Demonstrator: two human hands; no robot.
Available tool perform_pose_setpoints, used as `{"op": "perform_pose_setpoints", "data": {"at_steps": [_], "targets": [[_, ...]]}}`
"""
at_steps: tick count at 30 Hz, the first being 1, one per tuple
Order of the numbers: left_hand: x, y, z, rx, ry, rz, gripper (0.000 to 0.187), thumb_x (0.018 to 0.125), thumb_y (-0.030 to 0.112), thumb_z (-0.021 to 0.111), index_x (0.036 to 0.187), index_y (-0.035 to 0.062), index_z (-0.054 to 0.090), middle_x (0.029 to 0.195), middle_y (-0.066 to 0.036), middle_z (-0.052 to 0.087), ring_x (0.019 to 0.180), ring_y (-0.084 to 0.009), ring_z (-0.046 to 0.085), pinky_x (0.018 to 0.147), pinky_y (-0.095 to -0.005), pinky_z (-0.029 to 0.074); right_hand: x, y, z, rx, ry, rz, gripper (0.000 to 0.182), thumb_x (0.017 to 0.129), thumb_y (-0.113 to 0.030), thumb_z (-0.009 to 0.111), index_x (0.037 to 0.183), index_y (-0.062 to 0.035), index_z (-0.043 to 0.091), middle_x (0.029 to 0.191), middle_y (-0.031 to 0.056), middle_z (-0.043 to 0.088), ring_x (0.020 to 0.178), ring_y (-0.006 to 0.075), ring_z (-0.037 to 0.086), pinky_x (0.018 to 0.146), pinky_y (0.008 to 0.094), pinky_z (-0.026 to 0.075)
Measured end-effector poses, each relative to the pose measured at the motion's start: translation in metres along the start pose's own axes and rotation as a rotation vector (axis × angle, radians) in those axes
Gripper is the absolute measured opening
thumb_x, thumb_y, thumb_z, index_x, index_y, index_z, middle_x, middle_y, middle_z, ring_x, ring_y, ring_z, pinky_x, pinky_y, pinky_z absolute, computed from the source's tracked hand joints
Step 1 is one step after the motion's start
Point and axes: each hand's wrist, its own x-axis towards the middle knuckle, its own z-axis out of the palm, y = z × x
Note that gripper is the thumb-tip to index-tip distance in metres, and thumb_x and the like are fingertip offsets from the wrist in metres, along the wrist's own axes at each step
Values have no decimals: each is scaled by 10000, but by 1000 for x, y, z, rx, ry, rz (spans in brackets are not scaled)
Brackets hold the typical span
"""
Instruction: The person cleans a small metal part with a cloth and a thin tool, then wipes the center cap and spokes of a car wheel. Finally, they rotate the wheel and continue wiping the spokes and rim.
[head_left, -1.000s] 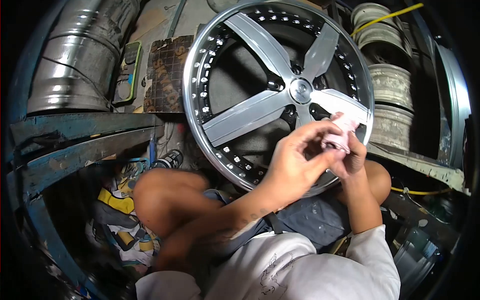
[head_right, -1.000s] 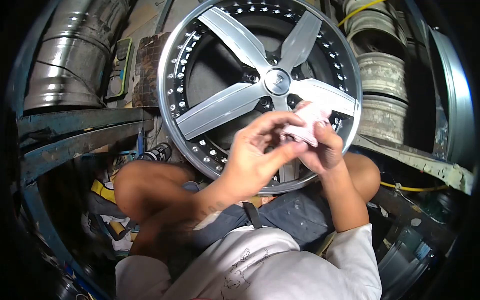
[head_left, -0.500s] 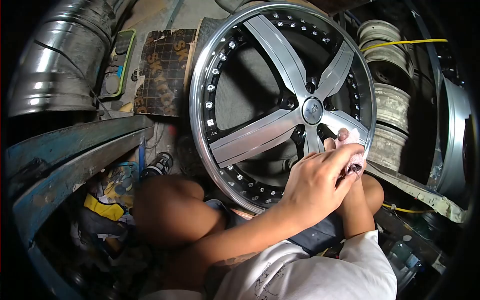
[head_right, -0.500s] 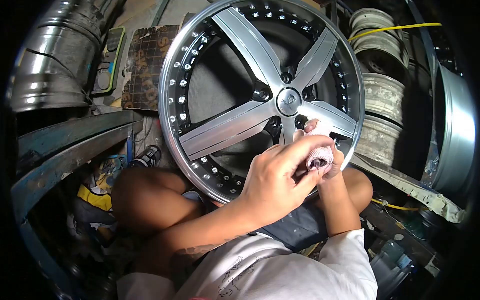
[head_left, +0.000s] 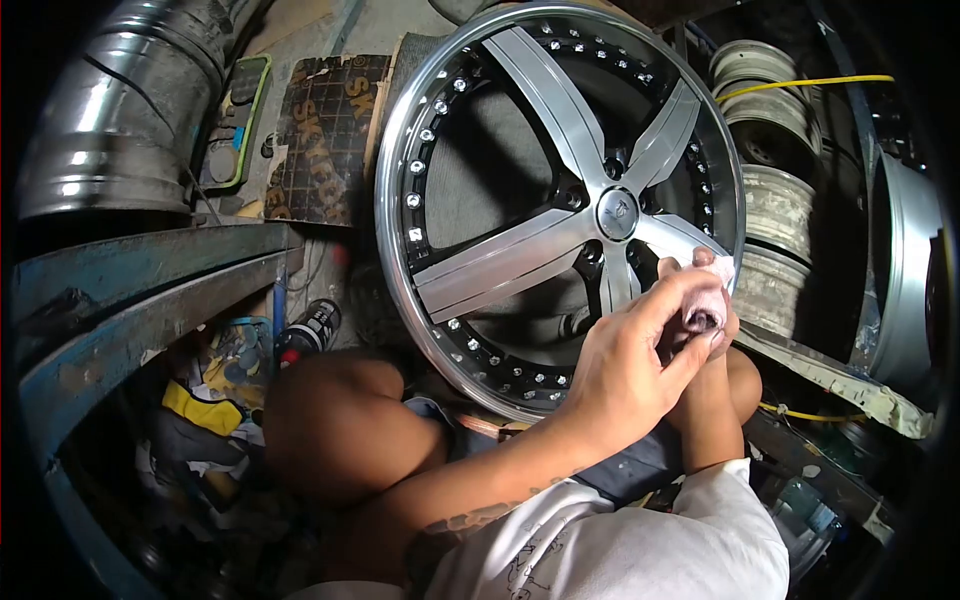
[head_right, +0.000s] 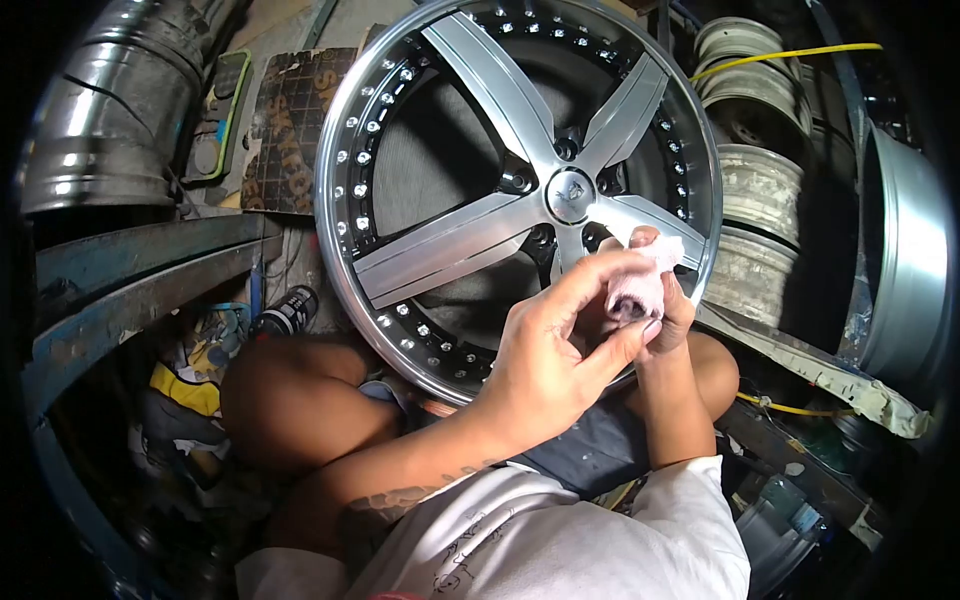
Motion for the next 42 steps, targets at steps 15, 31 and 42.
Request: {"op": "perform_pose_setpoints", "data": {"at_steps": [15, 31, 42], "targets": [[-3, 5, 29, 400, -169, 454, 177, 840, 219, 685, 771, 78, 603, 703, -54, 609, 700, -222, 631, 668, -355, 483, 65, 6, 61, -389, 124, 171, 449, 868, -132, 701, 1268, -39, 520, 1037, 111, 657, 928, 212, 659, 763, 265, 530], [11, -2, 16, 553, -154, 478, 194, 750, 223, 706, 730, 97, 561, 674, -28, 577, 662, -181, 604, 631, -328, 455, 85, 47, 87, -1031, -362, -146, 409, 745, -41, 825, 1105, 42, 648, 1118, 181, 652, 1036, 277, 642, 912, 385, 490], [7, 10, 19, 502, -139, 534, 180, 763, 191, 676, 703, 93, 538, 639, -35, 551, 637, -187, 591, 626, -317, 455, 46, 101, 87, 689, -21, 91, 538, 889, -245, 718, 1343, -70, 489, 1181, 106, 467, 902, 177, 527, 752, 258, 515]]}}
